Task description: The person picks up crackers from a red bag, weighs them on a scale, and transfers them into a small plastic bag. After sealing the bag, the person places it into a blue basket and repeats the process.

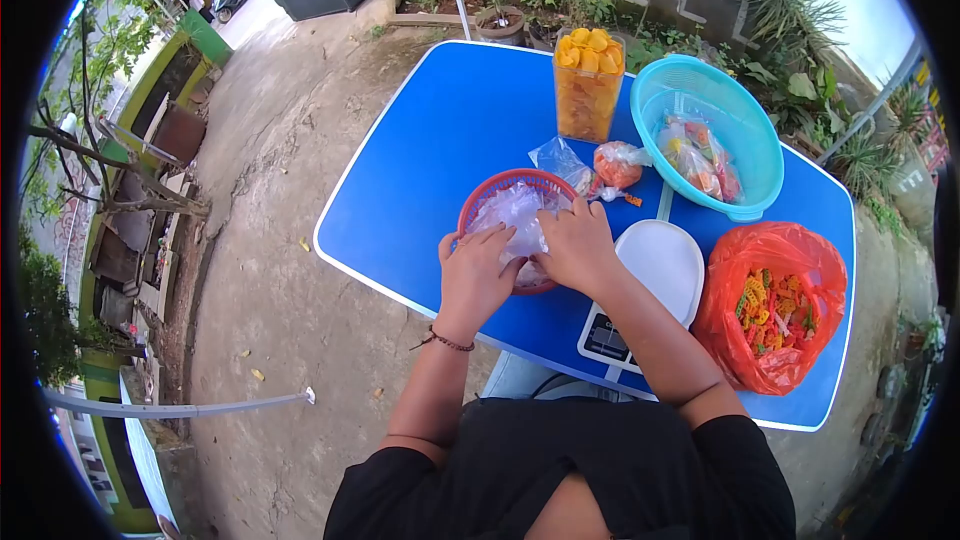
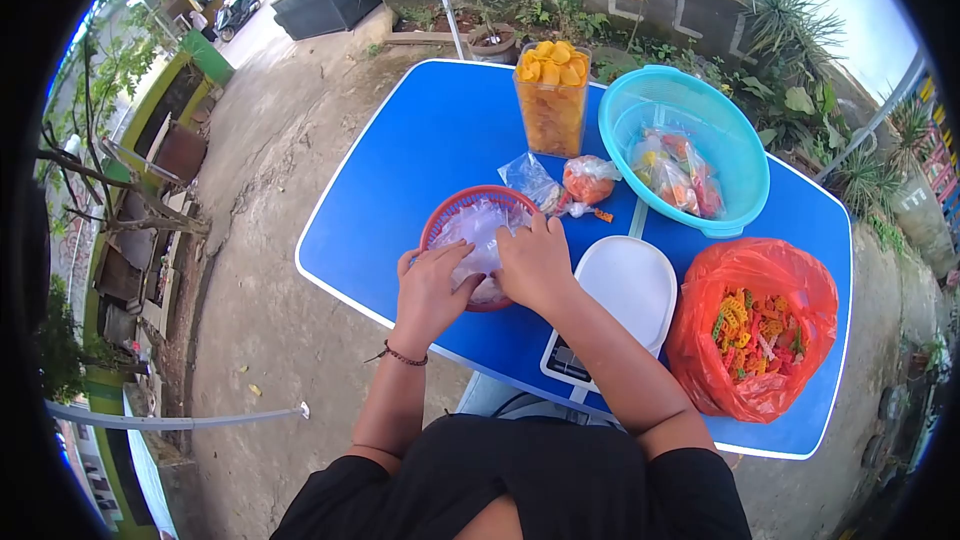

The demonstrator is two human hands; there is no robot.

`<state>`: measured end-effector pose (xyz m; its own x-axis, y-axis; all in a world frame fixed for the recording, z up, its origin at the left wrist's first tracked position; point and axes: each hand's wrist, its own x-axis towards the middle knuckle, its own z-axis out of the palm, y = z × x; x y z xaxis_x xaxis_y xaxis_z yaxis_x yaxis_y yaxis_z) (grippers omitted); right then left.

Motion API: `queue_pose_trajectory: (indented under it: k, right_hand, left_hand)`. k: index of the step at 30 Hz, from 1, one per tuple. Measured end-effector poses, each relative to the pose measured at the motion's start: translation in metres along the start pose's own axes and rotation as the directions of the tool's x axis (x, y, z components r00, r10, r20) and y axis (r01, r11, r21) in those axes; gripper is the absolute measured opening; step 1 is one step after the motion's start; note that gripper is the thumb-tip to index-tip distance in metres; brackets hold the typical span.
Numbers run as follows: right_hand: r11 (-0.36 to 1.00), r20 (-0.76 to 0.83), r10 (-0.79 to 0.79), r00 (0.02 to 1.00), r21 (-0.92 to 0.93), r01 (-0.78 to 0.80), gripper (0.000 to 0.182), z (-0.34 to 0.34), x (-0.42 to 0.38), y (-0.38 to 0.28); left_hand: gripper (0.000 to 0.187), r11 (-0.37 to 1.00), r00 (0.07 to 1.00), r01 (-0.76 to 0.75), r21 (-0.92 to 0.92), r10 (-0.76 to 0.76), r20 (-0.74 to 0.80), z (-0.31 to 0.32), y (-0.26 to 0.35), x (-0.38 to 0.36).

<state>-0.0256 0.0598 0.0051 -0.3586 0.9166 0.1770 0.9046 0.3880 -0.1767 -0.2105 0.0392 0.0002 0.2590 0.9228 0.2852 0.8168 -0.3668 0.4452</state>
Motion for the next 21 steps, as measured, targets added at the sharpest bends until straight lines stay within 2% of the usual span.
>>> queue_pose_trajectory:
  k: [1, 4, 7, 10, 13, 16, 19, 21]
  right_hand:
    - [1.000, -0.005, 0.018, 1.000, 0.024, -0.018, 0.034, -0.001, 0.001, -0.002]
    - [0.993, -0.148, 0.033, 0.988, 0.120, -0.016, 0.030, 0.008, 0.001, 0.000]
    - [0.913, -0.146, 0.176, 0.973, 0.394, -0.106, 0.024, 0.012, 0.002, 0.004]
    - [0.810, -0.047, 0.185, 0.982, 0.572, -0.126, 0.018, 0.002, -0.001, 0.012]
    - [0.825, -0.083, 0.112, 0.990, 0.564, -0.047, 0.016, -0.015, -0.007, 0.013]
    - [0.833, -0.407, 0.068, 0.911, 0.525, 0.172, 0.013, -0.024, -0.013, 0.014]
    - [0.782, -0.422, 0.236, 0.875, 0.618, 0.087, 0.013, -0.041, -0.029, 0.016]
    - [0.748, -0.393, 0.259, 0.882, 0.659, 0.074, 0.015, -0.048, -0.045, 0.025]
  left_hand:
    - [0.041, 1.000, 1.000, 0.000, 0.001, 0.000, 0.006, 0.000, 0.000, -0.001]
    - [0.042, 1.000, 1.000, 0.023, -0.005, -0.023, 0.016, -0.003, 0.003, -0.001]
    - [0.044, 1.000, 1.000, 0.026, 0.006, -0.026, 0.008, -0.001, 0.004, 0.001]
    - [0.043, 0.999, 0.997, 0.037, -0.027, -0.038, -0.060, -0.001, 0.014, 0.006]
    - [0.036, 0.986, 0.980, -0.015, -0.163, -0.018, -0.198, 0.008, 0.015, 0.012]
    - [0.028, 0.954, 0.984, -0.032, -0.297, -0.022, -0.175, 0.009, 0.014, 0.016]
    - [0.021, 0.925, 0.972, -0.107, -0.364, 0.020, -0.233, 0.006, 0.027, 0.020]
    - [0.020, 0.828, 0.993, -0.092, -0.553, 0.037, -0.111, 0.003, 0.040, 0.023]
